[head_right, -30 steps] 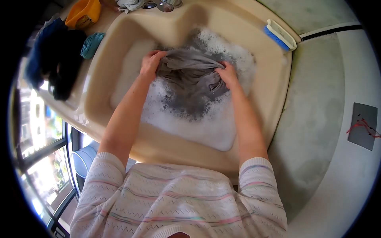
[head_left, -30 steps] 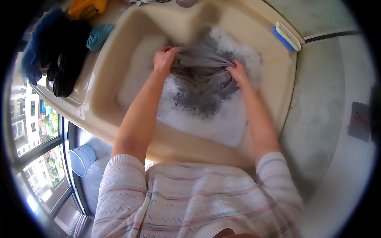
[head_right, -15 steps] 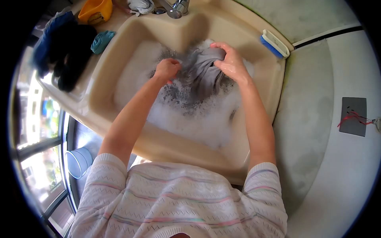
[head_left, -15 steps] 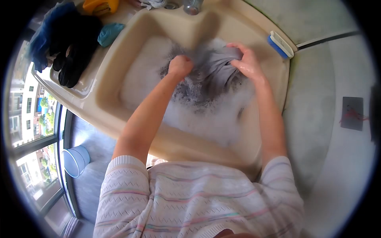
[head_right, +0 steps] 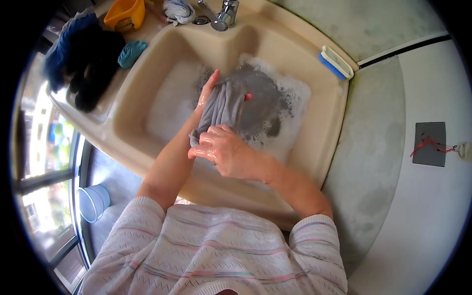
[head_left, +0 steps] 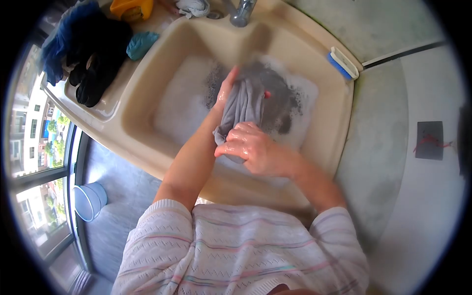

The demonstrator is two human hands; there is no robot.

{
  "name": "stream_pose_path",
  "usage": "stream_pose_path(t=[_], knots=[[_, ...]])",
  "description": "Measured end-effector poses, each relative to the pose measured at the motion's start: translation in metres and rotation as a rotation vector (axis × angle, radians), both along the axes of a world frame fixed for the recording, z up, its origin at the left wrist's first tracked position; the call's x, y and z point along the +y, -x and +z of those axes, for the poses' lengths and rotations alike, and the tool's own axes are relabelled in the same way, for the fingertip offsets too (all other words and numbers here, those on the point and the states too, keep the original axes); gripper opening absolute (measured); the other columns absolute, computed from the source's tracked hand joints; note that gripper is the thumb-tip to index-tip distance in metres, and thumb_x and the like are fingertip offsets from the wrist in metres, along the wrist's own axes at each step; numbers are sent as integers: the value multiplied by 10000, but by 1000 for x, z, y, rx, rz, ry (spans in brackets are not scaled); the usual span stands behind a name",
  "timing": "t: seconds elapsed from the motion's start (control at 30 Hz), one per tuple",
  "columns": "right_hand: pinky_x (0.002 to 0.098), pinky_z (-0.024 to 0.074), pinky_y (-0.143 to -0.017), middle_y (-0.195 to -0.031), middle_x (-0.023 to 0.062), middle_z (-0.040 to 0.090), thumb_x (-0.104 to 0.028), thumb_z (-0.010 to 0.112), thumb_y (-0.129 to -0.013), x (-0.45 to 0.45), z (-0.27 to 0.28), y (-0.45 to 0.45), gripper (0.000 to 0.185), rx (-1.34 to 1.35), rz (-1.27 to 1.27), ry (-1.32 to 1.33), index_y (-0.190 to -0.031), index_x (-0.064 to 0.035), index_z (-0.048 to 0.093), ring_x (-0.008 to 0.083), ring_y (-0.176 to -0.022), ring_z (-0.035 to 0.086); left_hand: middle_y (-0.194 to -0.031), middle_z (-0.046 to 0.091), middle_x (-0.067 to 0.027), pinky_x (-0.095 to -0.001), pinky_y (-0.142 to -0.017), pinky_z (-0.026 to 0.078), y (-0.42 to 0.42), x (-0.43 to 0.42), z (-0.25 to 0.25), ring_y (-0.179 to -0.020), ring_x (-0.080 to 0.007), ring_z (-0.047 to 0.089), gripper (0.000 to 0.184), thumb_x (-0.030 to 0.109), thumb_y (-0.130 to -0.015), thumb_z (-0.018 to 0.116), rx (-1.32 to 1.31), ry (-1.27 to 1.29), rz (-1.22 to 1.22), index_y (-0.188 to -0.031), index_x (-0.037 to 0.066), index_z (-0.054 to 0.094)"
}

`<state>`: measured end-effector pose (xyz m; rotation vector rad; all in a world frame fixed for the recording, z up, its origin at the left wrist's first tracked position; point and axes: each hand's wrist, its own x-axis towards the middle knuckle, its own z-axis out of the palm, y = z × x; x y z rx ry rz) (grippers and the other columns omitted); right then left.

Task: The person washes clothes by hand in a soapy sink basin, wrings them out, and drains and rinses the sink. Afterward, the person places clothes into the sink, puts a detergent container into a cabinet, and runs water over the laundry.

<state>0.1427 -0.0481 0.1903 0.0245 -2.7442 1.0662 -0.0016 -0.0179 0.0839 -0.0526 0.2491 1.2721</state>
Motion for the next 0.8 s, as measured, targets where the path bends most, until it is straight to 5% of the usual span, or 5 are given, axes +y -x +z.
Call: stream_pose_path(t=[0.2,0.37,0.47,0.6,0.8], knots=[[351,440,-860,-1101,74,556,34,529,-621,72,45,-9,423,-121,-136,741,-1034,-44,579,208,-979,544,-934,614,-159,-423,-727,504,7,1,21,-812,-292,605,403,346,-817,547,170,188,111,-1013,-6,546],[351,425,-905,-1187,87,506,-209,563,-802,185,-70,11,421,248,-603,1430,-1173,-27,480,184,-1025,528,-1051,583,-133,-428,-886,430,-15,14,15,-976,-267,562,304,164,-799,487,-51,76,133,-1048,-5,535],[440,411,-908,-1219,108,472,-395,482,-858,140,-151,30,508,430,-538,1388,-1241,-66,425,297,-1075,486,-1142,548,-95,-413,-926,391,-19,6,36,-1058,-246,514,341,156,-796,454,-90,150,130,-1100,14,519],[520,406,-872,-1218,121,469,-486,427,-857,98,-112,57,531,711,-41,1999,-1255,-135,417,384,-1118,427,-1226,495,-80,-393,-976,338,-19,4,27,-1143,-233,450,400,185,-783,479,-164,17,206,-1164,65,498],[476,420,-830,-1092,116,523,-490,438,-840,109,-69,50,462,836,46,1896,-1128,-132,487,314,-1035,480,-1309,420,-75,-386,-1007,299,-29,7,40,-1195,-230,405,559,284,-782,546,-109,-216,128,-1287,100,392]])
